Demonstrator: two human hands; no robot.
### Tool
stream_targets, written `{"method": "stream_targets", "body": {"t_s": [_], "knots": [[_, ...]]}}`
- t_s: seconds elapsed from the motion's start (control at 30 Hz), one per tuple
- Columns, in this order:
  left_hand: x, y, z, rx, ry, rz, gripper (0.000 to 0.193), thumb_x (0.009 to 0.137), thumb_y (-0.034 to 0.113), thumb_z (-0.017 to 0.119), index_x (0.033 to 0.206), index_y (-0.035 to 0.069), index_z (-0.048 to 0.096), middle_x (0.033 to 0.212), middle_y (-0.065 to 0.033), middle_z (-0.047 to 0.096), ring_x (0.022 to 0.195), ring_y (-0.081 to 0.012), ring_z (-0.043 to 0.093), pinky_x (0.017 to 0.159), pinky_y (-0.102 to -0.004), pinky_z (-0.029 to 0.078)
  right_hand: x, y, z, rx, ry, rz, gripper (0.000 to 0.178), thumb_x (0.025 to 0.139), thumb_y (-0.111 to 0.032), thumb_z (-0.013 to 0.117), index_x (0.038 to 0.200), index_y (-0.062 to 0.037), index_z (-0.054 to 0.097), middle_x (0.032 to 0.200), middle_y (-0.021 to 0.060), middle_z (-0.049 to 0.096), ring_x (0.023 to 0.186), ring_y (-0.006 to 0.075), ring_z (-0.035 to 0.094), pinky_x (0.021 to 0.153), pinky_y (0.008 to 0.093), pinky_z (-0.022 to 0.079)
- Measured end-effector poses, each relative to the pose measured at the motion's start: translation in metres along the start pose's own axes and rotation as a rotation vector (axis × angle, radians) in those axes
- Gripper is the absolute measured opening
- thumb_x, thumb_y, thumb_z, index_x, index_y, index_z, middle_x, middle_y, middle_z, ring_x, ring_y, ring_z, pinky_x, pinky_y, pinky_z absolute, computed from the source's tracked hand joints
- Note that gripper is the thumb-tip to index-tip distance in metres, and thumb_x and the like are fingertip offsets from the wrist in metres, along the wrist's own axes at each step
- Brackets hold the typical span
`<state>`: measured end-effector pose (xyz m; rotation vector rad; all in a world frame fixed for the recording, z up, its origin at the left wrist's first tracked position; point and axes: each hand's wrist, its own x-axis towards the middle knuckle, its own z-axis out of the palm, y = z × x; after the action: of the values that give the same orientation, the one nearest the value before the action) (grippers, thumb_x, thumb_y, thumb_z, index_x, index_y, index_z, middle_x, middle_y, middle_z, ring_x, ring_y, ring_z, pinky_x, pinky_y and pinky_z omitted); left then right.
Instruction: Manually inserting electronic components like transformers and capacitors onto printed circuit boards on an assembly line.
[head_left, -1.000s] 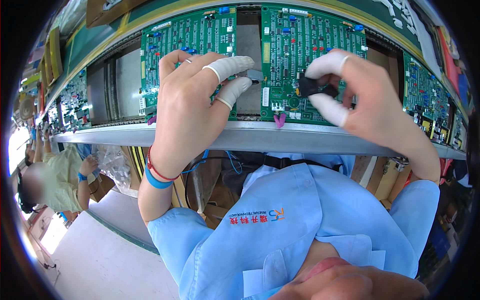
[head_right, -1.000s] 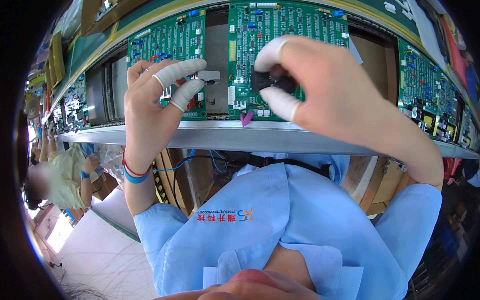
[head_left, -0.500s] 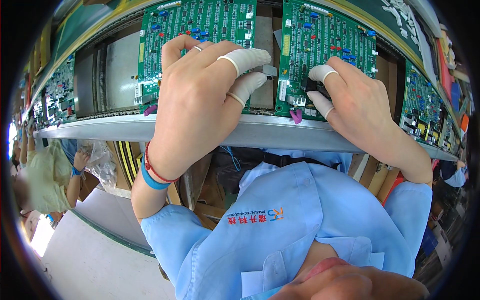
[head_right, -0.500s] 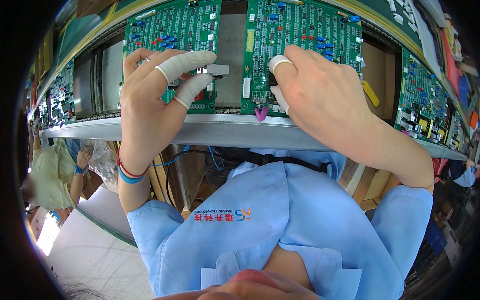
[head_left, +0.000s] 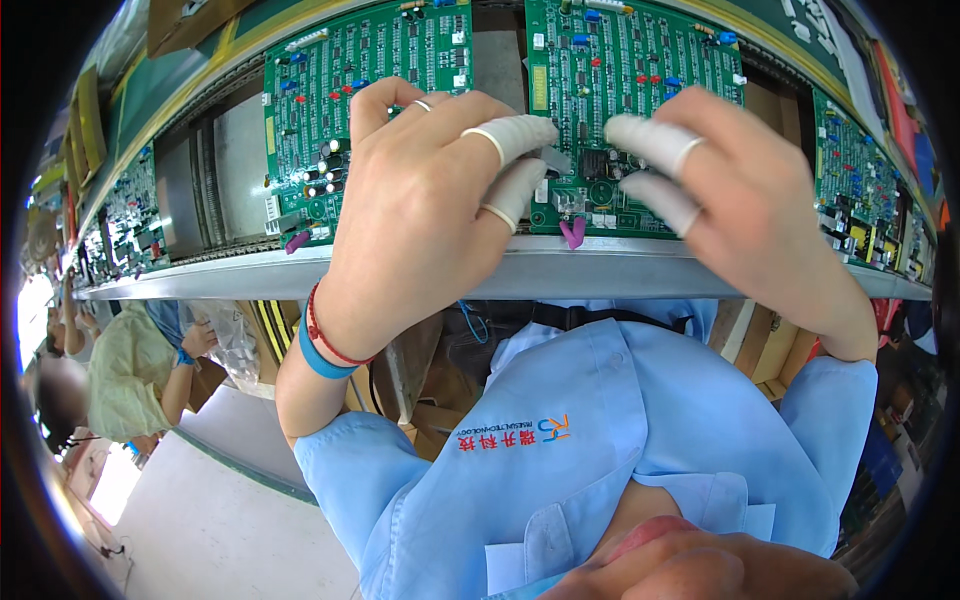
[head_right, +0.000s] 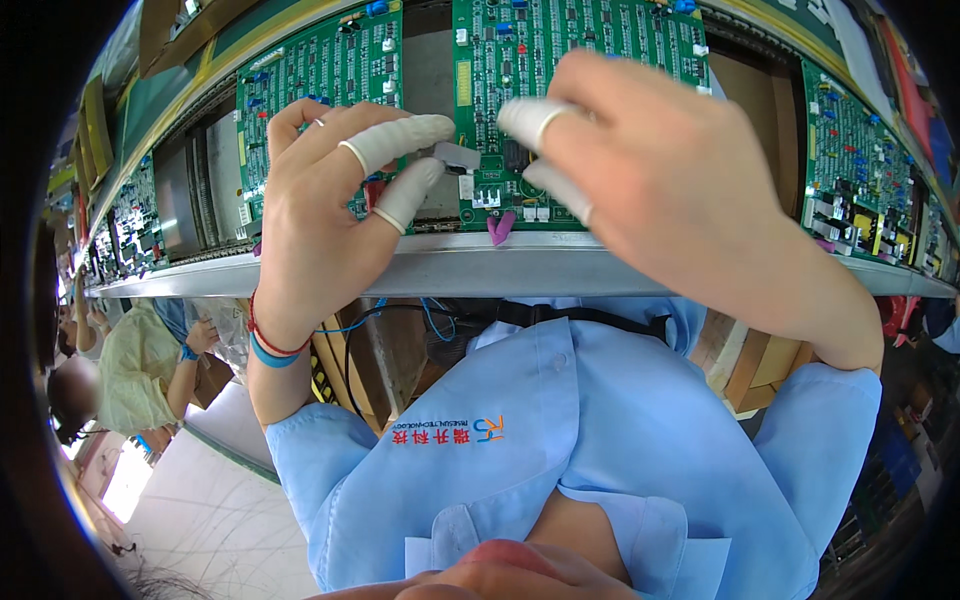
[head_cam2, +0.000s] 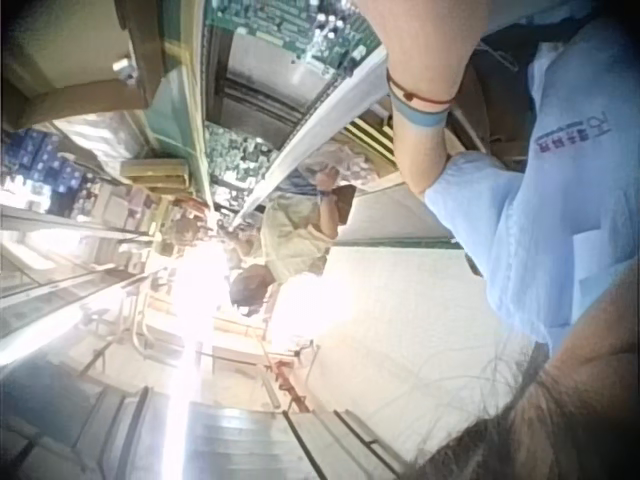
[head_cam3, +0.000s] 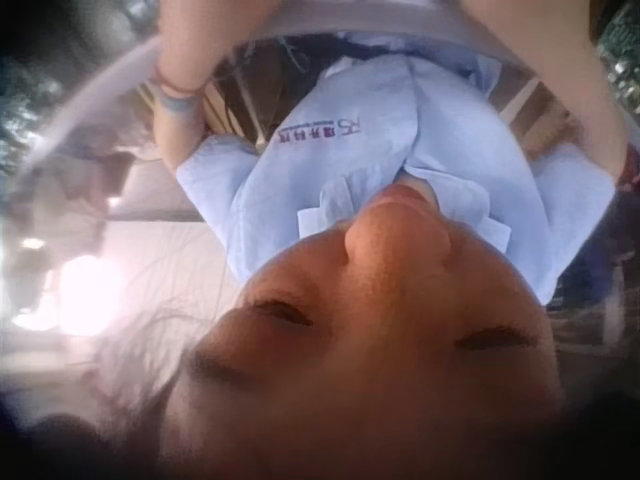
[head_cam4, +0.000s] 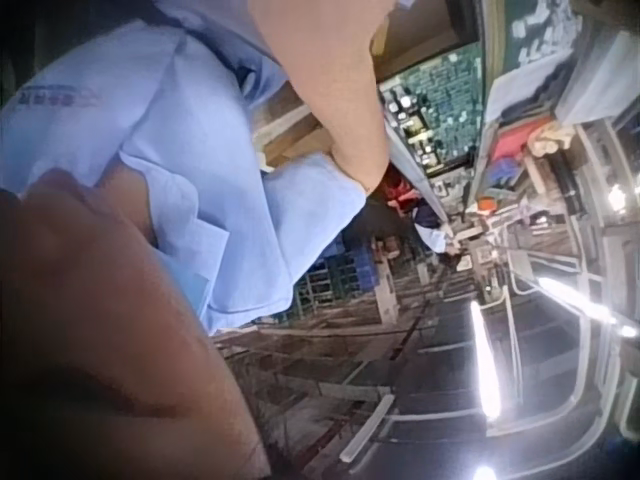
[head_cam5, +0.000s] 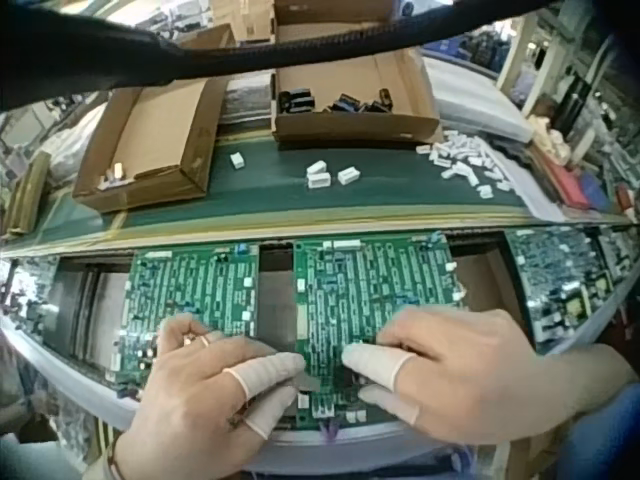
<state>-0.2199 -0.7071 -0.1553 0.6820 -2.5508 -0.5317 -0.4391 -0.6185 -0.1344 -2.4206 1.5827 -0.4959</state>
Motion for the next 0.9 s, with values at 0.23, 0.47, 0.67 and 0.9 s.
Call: {"method": "stream_targets", "body": {"t_s": [0.23, 0.47, 0.67, 0.9], "knots": [[0.014, 0.008, 0.003, 0.09, -0.229, 0.05, 0.02, 0.071, 0.008, 0.074, 0.09, 0.01, 0.07, 0.085, -0.0023, 0.067, 0.076, -0.0197, 0.06, 0.086, -0.0373, 0.035, -0.022, 0.022, -0.015, 0.369, 0.052, 0.195, 0.035, 0.075, 0.008, 0.066, 0.108, -0.0022, 0.063, 0.104, 0.0109, 0.059, 0.082, 0.0188, 0.06, 0.061, 0.0263, 0.049], [0.022, 0.015, 0.004, 0.201, -0.316, 0.109, 0.019, 0.071, 0.007, 0.073, 0.09, 0.009, 0.069, 0.084, -0.001, 0.066, 0.072, -0.0186, 0.059, 0.086, -0.0384, 0.035, -0.037, 0.036, -0.022, 0.333, 0.065, 0.161, 0.025, 0.083, 0.0, 0.062, 0.108, 0.0007, 0.062, 0.107, 0.0132, 0.06, 0.086, 0.02, 0.06, 0.071, 0.0262, 0.049], [0.025, 0.017, 0.007, 0.233, -0.301, 0.157, 0.02, 0.071, 0.007, 0.073, 0.091, 0.009, 0.069, 0.084, 0.0002, 0.065, 0.072, -0.0172, 0.059, 0.087, -0.0383, 0.035, -0.043, 0.044, -0.02, 0.345, 0.084, 0.129, 0.022, 0.082, 0.003, 0.061, 0.105, 0.0024, 0.062, 0.106, 0.0141, 0.059, 0.09, 0.0221, 0.06, 0.074, 0.0268, 0.049], [0.021, 0.016, 0.008, 0.287, -0.273, 0.215, 0.022, 0.07, 0.007, 0.074, 0.091, 0.01, 0.068, 0.085, 0.0006, 0.065, 0.071, -0.0168, 0.059, 0.087, -0.0385, 0.035, -0.044, 0.045, -0.02, 0.343, 0.077, 0.12, 0.021, 0.081, 0.005, 0.06, 0.102, 0.0038, 0.062, 0.107, 0.0155, 0.059, 0.092, 0.0231, 0.06, 0.076, 0.027, 0.049]]}}
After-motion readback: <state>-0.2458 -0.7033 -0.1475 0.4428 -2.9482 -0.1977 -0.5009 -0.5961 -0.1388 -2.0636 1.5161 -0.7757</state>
